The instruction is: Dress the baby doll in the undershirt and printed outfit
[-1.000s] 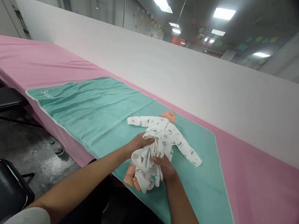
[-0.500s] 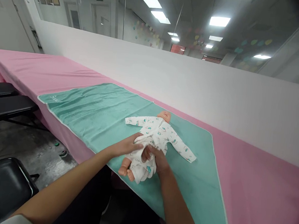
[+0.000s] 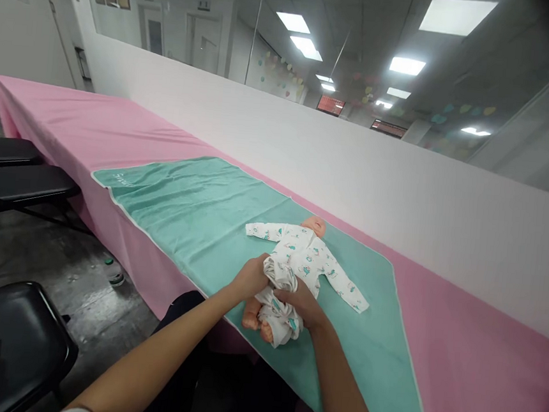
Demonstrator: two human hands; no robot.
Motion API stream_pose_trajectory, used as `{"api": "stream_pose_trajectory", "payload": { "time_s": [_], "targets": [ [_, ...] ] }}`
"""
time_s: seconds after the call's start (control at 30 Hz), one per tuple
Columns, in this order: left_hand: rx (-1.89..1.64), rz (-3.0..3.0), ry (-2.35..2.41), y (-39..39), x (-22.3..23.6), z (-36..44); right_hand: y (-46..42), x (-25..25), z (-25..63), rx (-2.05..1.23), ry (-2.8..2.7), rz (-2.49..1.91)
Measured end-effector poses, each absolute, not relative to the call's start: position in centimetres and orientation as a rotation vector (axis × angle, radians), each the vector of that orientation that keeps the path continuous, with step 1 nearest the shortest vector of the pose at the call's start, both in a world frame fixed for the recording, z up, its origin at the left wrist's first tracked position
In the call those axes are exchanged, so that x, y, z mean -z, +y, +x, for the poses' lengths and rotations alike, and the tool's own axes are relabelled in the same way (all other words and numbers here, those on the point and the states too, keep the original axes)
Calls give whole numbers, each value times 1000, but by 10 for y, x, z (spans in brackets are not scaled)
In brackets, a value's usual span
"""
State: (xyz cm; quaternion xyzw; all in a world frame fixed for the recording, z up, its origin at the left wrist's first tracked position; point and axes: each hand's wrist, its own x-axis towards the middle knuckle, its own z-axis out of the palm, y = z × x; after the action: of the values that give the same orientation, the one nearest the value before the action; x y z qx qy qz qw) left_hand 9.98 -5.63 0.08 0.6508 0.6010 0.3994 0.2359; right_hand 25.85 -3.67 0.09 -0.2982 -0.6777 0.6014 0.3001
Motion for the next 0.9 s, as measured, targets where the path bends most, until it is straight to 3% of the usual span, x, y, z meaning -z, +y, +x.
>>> {"api": "stream_pose_trajectory", "payload": {
  "time_s": [0.2,0.3,0.63,0.9],
  "targets": [
    [-1066,1497,1581,-103,10,90,-38,-12,240,-961,-2285,-1058],
    [-1112,1301,1496,-134,11,86,-41,-16,232,-801,-2453,-1219],
    [-1159,1129,1345,-171,43,87,-59,-18,231,-840,-2572,-1367],
    [-1205,1457,1512,-172,69,94,-63,-15,228,-769,-2623,-1435]
  ]
}}
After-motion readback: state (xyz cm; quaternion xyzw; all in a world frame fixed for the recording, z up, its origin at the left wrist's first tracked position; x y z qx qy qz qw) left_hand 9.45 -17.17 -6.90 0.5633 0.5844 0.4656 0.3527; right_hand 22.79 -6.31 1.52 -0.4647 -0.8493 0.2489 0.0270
